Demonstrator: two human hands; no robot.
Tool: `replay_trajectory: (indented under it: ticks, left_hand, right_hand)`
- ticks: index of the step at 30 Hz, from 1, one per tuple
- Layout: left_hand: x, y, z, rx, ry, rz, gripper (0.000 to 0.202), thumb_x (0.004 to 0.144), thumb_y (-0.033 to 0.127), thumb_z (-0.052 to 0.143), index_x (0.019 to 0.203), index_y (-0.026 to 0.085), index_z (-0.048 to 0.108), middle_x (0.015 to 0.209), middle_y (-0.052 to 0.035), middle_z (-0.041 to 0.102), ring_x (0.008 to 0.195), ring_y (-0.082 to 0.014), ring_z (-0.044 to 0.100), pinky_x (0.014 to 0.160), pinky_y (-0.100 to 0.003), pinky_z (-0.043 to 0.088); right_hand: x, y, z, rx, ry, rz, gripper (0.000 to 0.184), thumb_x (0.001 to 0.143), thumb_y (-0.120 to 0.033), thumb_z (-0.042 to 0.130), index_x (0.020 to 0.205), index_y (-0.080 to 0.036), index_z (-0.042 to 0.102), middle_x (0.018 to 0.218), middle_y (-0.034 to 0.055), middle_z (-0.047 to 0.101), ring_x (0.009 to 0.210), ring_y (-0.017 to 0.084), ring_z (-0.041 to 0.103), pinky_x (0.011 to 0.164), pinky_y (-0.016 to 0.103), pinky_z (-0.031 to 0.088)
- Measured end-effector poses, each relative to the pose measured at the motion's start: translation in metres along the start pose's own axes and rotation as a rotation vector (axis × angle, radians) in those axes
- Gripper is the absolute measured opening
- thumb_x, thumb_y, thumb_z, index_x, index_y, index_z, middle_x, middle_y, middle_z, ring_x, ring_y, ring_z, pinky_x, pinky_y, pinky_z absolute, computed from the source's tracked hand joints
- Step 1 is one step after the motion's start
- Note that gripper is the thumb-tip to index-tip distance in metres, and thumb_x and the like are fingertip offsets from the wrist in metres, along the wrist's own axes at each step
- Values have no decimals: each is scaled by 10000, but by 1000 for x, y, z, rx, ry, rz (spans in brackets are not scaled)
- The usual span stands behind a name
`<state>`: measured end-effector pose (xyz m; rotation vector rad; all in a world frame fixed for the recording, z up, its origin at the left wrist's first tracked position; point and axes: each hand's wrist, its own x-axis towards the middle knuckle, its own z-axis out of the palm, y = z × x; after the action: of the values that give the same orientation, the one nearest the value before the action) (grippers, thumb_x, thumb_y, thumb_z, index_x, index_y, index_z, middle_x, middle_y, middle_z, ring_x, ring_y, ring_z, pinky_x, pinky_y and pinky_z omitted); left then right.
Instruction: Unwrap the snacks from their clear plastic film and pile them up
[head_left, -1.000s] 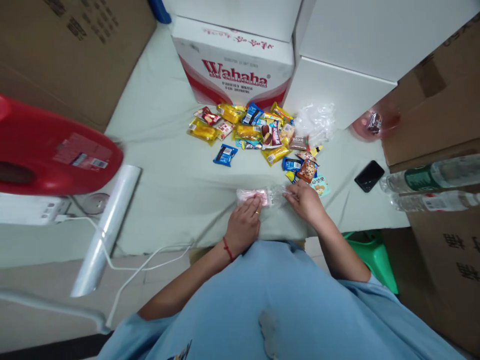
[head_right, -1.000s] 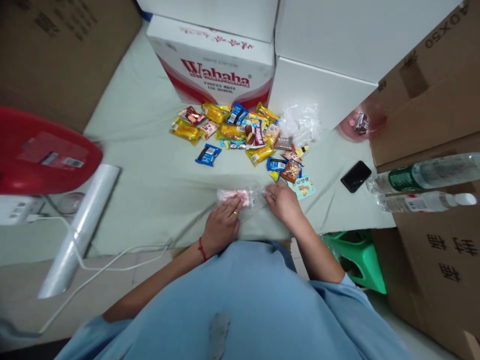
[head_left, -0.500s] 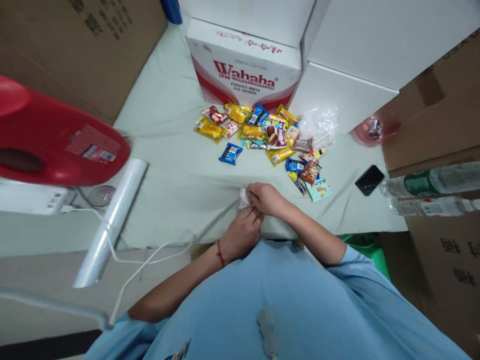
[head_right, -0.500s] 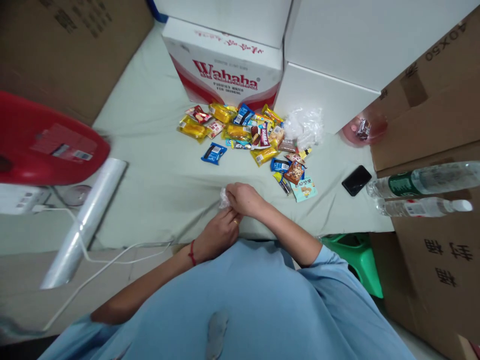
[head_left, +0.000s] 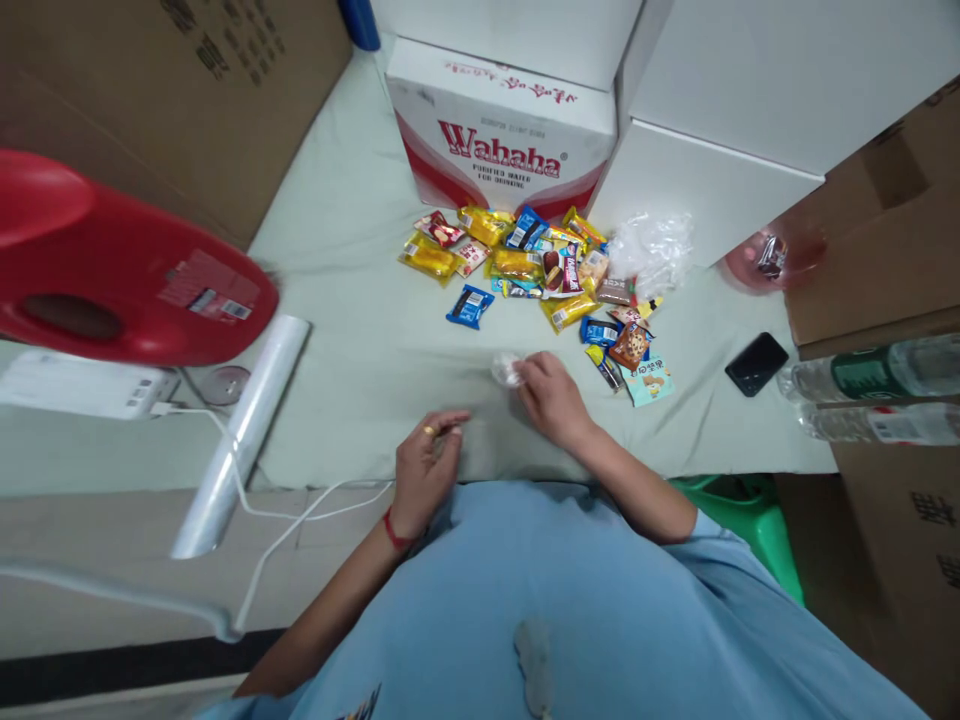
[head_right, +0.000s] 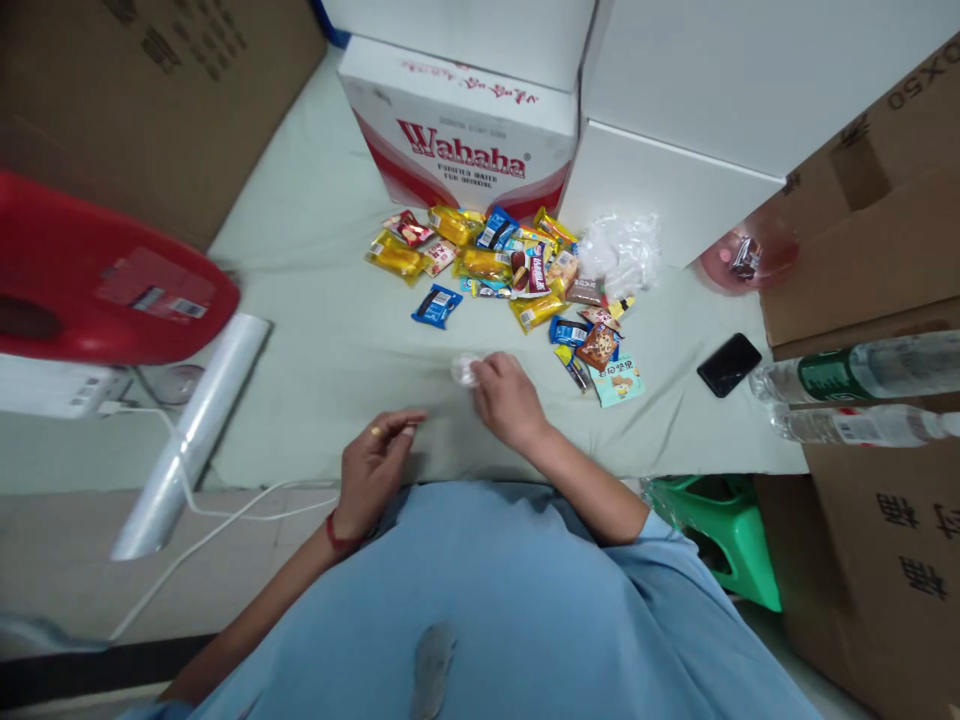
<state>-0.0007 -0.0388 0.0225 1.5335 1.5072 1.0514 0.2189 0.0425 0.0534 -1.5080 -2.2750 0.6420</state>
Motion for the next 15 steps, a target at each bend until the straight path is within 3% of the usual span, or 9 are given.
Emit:
replay_trajectory:
  ticks: [2, 4, 7, 9, 12, 15]
  left_hand:
    - [9, 2, 11, -188, -25, -130, 410, 1005, 452, 575, 1338, 215, 603, 1391, -136, 666, 1275, -240, 662, 992, -380, 593]
    - [20, 6, 26, -375, -122, -204, 602, 967, 539, 624, 1456, 219, 480, 1530, -178, 561, 1348, -266, 624, 986, -384, 601]
    - [37, 16, 53, -505, -262, -260, 645, 937, 592, 655, 1415, 192, 490, 1409, -176, 647, 1199, -258, 698, 918, -371, 620]
    - [45, 24, 71, -493, -294, -246, 598, 931, 585, 672, 1351, 184, 530, 1279, -142, 706, 1094, -241, 721, 875, -363, 625]
    - [54, 35, 97, -441, -347, -155, 540, 934, 540, 683, 1331, 197, 557, 1249, -125, 713, 1106, -242, 715, 915, -390, 622]
    - [60, 42, 109, -313, -405, -33, 506, 972, 485, 635, 1393, 216, 556, 1347, -140, 672, 1243, -259, 669, 1002, -428, 597]
  right_hand:
    - [-3, 8, -15, 273, 52, 37, 278, 1046, -300, 480, 1178, -177, 692, 1116, 118, 666, 1058, 244, 606, 966, 366, 501]
    - [-8, 15, -22, 536, 10, 101, 337, 1055, -419, 472, 1134, -184, 701, 1027, 82, 689, 996, 227, 639, 919, 349, 526]
    - [-23, 20, -18, 777, -15, 231, 458, 1048, -532, 449, 1293, -196, 642, 1064, 63, 717, 1027, 219, 665, 927, 344, 549]
    - [-37, 21, -13, 788, 53, 294, 560, 1035, -541, 480, 1481, -204, 512, 1191, 81, 717, 1084, 219, 673, 959, 349, 555]
    - [-58, 35, -16, 660, 124, 318, 616, 1012, -510, 550, 1545, -217, 453, 1369, 116, 673, 1204, 235, 661, 1044, 376, 536]
    - [-71, 81, -50, 486, 248, 346, 515, 1016, -467, 550, 1478, -240, 527, 1457, 127, 628, 1324, 268, 609, 1130, 440, 485]
